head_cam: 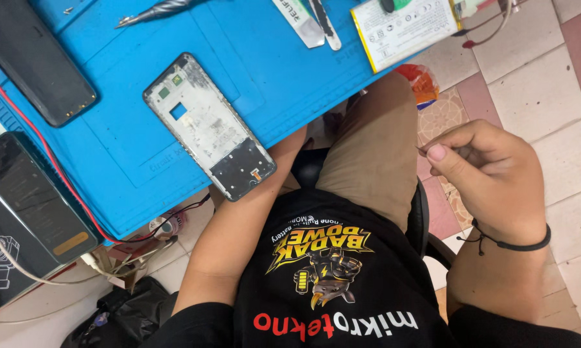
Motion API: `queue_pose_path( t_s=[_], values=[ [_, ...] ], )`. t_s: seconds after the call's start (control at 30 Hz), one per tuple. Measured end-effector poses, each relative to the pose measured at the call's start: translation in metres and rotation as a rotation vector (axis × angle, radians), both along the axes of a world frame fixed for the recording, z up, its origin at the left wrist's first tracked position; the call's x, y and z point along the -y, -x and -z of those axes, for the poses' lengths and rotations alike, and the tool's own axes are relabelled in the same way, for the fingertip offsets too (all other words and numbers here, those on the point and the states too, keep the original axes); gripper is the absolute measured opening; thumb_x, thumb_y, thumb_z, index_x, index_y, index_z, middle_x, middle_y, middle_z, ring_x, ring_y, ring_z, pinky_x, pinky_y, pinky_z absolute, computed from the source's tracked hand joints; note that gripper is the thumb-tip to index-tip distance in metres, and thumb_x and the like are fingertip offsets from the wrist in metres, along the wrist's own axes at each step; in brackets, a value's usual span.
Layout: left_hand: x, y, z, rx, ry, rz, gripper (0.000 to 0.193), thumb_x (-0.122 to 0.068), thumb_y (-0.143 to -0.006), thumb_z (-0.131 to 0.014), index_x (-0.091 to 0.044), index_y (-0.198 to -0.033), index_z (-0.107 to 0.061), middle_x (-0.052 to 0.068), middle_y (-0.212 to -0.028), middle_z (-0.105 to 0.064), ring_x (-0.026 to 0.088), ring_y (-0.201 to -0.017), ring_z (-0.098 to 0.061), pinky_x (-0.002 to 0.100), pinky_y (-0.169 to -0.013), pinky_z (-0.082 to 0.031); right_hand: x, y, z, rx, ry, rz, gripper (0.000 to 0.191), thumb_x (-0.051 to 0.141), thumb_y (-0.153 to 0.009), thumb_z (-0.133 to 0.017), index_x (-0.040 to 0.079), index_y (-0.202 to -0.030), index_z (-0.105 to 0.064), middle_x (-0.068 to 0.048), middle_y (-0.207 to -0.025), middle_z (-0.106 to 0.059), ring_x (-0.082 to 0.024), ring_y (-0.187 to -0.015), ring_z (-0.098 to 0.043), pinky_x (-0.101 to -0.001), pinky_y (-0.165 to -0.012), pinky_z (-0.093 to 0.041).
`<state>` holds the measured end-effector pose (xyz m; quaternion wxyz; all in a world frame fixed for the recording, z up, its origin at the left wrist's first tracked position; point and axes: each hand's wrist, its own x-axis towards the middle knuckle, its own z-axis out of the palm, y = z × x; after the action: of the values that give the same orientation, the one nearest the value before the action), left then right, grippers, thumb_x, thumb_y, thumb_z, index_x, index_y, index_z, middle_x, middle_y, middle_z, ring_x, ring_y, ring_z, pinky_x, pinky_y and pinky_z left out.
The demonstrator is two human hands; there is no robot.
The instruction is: The person cleans old adhesive residue from a disassembled phone frame using a small pry tool, peels the protective backing from a new replacement screen, and applies glue from a tube onto the frame while a phone on the desk displays a repair tutorial. The episode ends before the new screen is mounted.
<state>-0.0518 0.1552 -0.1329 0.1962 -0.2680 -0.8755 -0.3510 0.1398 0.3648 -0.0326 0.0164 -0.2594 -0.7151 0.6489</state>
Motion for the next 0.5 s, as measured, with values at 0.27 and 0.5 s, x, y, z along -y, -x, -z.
queue_pose_path(
  t_s=[0.27,0.5],
  values=[
    [0.014,-0.005,0.000,0.004,0.062,-0.054,0.037,-0.036,-0.104,-0.064,-0.009,-0.129,-0.064,0.015,-0.127,-0.066,0.035,-0.119,-0.061,0.047,-0.102,-0.050,0.019,0.019,-0.022,-0.044,0.108,0.057,0.016,0.004,-0.091,-0.069,0.001,-0.106,-0.066,-0.002,-0.100,-0.072,-0.007,-0.092,-0.068,-0.0206,-0.084,-0.054],
    [0.034,-0.060,-0.011,0.582,0.183,-0.086,0.037,-0.048,-0.096,-0.067,-0.014,-0.105,-0.076,0.011,-0.106,-0.074,0.031,-0.102,-0.068,0.043,-0.089,-0.052,0.055,0.076,-0.059,-0.266,-0.555,-0.227,0.033,0.001,-0.087,-0.073,-0.003,-0.119,-0.066,-0.012,-0.104,-0.071,-0.016,-0.091,-0.073,-0.0267,-0.080,-0.057]
  ],
)
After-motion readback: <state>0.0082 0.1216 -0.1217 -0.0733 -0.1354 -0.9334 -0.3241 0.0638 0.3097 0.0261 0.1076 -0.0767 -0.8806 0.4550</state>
